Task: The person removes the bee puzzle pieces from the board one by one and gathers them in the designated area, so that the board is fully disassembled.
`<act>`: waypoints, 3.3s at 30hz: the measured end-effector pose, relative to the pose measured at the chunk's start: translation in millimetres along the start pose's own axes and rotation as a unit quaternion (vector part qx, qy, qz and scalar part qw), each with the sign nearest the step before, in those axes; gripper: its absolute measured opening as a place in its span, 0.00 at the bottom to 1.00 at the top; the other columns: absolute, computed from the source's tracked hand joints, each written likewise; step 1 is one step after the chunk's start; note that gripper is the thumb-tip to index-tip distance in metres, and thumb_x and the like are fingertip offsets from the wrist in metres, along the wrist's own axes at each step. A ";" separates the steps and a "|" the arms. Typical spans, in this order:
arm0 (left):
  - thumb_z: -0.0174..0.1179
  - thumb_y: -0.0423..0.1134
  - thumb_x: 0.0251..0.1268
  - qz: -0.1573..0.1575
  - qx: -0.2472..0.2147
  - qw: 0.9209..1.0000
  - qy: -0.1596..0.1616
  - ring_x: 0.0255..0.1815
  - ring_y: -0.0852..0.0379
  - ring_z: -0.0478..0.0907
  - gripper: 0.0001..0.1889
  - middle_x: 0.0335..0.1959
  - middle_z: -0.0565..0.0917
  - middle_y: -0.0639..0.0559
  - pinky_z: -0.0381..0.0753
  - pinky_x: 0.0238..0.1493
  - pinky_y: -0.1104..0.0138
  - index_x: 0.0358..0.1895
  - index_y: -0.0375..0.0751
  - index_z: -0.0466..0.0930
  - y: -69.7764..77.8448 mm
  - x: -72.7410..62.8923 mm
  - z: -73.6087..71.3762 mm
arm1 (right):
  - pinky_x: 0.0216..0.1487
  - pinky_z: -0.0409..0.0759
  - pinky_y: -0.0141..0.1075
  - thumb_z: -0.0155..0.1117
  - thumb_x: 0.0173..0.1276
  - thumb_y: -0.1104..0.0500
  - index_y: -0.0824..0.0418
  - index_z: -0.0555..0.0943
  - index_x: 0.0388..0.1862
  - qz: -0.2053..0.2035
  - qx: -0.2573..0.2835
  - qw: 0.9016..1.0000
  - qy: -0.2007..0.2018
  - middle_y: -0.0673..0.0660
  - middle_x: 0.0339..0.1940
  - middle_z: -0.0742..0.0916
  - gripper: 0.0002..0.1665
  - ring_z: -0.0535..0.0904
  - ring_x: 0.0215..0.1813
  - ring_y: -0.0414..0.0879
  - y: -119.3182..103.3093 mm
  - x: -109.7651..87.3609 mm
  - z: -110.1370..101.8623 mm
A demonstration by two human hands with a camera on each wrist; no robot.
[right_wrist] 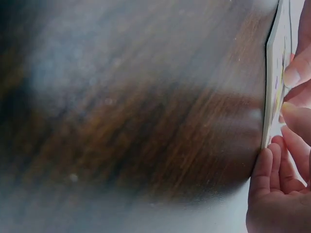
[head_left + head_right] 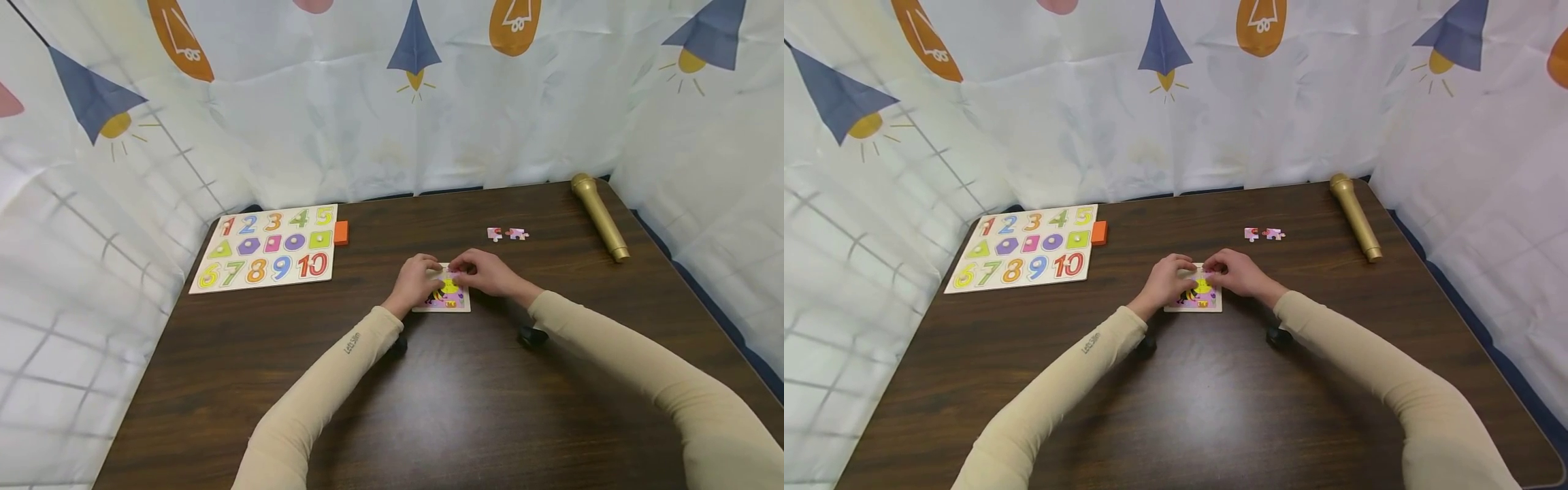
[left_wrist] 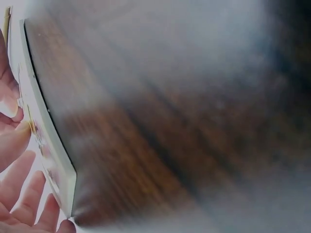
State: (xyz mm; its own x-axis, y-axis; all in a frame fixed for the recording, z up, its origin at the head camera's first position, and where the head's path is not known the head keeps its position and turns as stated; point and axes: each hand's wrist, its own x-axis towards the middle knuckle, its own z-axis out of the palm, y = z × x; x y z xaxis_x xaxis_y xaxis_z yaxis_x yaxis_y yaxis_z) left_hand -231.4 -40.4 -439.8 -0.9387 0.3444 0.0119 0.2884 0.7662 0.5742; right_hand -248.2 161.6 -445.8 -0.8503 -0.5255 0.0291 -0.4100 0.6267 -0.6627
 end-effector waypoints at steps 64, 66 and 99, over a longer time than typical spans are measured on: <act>0.66 0.35 0.62 -0.022 -0.031 0.999 -0.022 0.69 0.49 0.68 0.13 0.62 0.79 0.50 0.62 0.70 0.55 0.49 0.36 0.86 5.4 0.3 -2.2 | 0.48 0.72 0.45 0.65 0.67 0.64 0.63 0.84 0.44 -0.007 -0.016 1.000 -0.023 0.62 0.51 0.77 0.08 0.72 0.48 0.52 -7.4 6.6 5.4; 0.66 0.35 0.62 -0.023 -0.032 0.999 -0.022 0.70 0.50 0.67 0.13 0.62 0.79 0.50 0.62 0.70 0.55 0.50 0.36 0.86 5.4 0.3 -2.3 | 0.48 0.71 0.44 0.65 0.67 0.64 0.63 0.84 0.44 -0.006 -0.016 1.000 -0.021 0.62 0.51 0.77 0.08 0.71 0.48 0.52 -7.4 6.7 5.6; 0.66 0.35 0.63 -0.021 -0.034 0.999 -0.024 0.70 0.50 0.67 0.14 0.62 0.79 0.50 0.62 0.70 0.55 0.50 0.37 0.86 2.9 0.9 -1.6 | 0.50 0.73 0.46 0.68 0.65 0.60 0.62 0.85 0.46 -0.026 -0.037 0.999 -0.029 0.60 0.50 0.77 0.12 0.73 0.50 0.52 0.4 6.0 -0.5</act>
State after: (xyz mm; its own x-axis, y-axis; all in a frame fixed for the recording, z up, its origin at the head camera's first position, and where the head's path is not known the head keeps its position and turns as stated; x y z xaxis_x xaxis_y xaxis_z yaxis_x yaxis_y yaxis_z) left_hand -231.6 -38.7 -436.8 -0.9392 0.3396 -0.0511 0.2341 0.7420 0.6281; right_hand -253.7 158.9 -445.5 -0.8076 -0.5895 0.0170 -0.4779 0.6373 -0.6046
